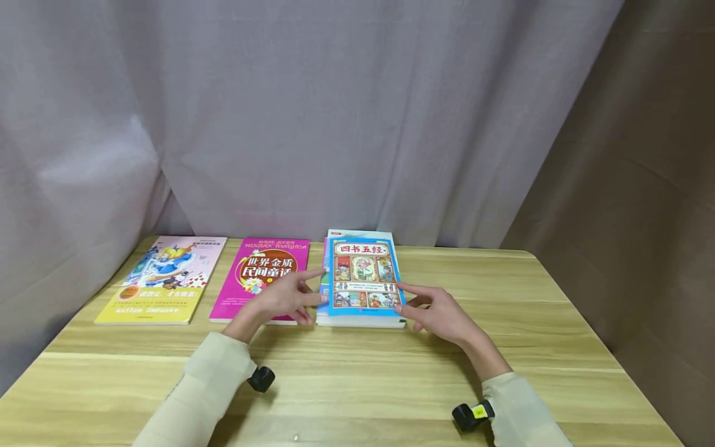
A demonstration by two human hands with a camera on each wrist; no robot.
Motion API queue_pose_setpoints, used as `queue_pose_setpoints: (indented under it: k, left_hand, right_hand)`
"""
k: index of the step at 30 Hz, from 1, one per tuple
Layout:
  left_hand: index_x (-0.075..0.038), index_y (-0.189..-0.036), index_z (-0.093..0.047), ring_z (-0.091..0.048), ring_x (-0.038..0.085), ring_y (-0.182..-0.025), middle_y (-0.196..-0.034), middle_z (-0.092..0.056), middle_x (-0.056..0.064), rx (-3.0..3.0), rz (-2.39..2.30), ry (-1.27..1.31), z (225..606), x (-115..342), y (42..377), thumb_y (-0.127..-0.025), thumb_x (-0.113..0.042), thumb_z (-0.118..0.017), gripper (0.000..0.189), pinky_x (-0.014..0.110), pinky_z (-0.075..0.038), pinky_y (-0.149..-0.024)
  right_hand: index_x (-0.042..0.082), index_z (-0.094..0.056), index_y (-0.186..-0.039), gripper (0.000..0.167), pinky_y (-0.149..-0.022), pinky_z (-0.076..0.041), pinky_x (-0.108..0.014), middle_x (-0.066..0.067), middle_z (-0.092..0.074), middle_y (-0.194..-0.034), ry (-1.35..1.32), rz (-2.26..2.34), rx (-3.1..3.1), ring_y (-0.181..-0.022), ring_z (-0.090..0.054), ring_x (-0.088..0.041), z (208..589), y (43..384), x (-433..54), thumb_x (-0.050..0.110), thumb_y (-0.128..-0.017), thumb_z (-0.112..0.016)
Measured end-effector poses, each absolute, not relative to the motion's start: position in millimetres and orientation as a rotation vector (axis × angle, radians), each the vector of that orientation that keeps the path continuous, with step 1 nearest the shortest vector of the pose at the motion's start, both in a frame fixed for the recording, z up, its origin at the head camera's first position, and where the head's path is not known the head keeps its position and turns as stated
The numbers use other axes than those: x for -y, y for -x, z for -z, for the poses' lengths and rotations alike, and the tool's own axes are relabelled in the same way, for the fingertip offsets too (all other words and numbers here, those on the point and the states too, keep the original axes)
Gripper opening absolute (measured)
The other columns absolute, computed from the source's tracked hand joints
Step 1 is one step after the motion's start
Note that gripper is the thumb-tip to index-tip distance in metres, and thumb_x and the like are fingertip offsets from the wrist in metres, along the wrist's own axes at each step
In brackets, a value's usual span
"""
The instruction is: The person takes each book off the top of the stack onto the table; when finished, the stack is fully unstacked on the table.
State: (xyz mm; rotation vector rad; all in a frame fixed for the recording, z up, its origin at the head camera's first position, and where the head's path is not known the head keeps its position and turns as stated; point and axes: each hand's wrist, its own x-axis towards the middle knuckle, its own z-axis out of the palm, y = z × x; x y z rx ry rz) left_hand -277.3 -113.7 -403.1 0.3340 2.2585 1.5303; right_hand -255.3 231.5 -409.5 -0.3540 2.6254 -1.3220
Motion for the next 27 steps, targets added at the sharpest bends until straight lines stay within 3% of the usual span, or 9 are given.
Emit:
queue_pose_setpoints:
  k: [12, 21, 27]
  left_hand:
    - [-0.025, -0.168, -0.03, -0.071, 0.023, -0.064, -0.115, -0.058, 0.023, -2.171, -1.584, -0.265, 410.4, 109.8, 278.4, -0.098, -0.009, -0.076, 0.085, 0.036, -0.068, -0.064]
    - [-0.028, -0.169, -0.027, -0.073, 0.026, -0.066, -0.115, -0.056, 0.023, -2.126, -1.61, -0.262, 413.5, 110.3, 278.2, -0.098, -0.009, -0.075, 0.087, 0.039, -0.069, -0.067]
    - [-0.027, -0.169, -0.026, -0.074, 0.028, -0.068, -0.113, -0.058, 0.023, -2.125, -1.619, -0.286, 411.8, 113.3, 278.2, -0.098, -0.01, -0.076, 0.089, 0.039, -0.069, -0.067]
  right_hand:
    - [0.012, -0.055, -0.155, 0.069, -0.066, -0.055, -0.029, -0.018, -0.077, -0.117, 0.354, 1.338, -2.578, -0.078, -0.075, -0.024, 406.9, 252.3, -241.8, 0.035, -0.095, -0.08]
    - [0.008, -0.057, -0.153, 0.068, -0.065, -0.055, -0.028, -0.013, -0.08, -0.109, 0.329, 1.355, -2.562, -0.076, -0.074, -0.024, 406.3, 252.0, -245.7, 0.031, -0.093, -0.082]
    - [0.01, -0.053, -0.156, 0.069, -0.066, -0.06, -0.032, -0.009, -0.078, -0.096, 0.381, 1.447, -2.535, -0.071, -0.069, -0.025, 412.3, 258.2, -244.7, 0.026, -0.095, -0.081]
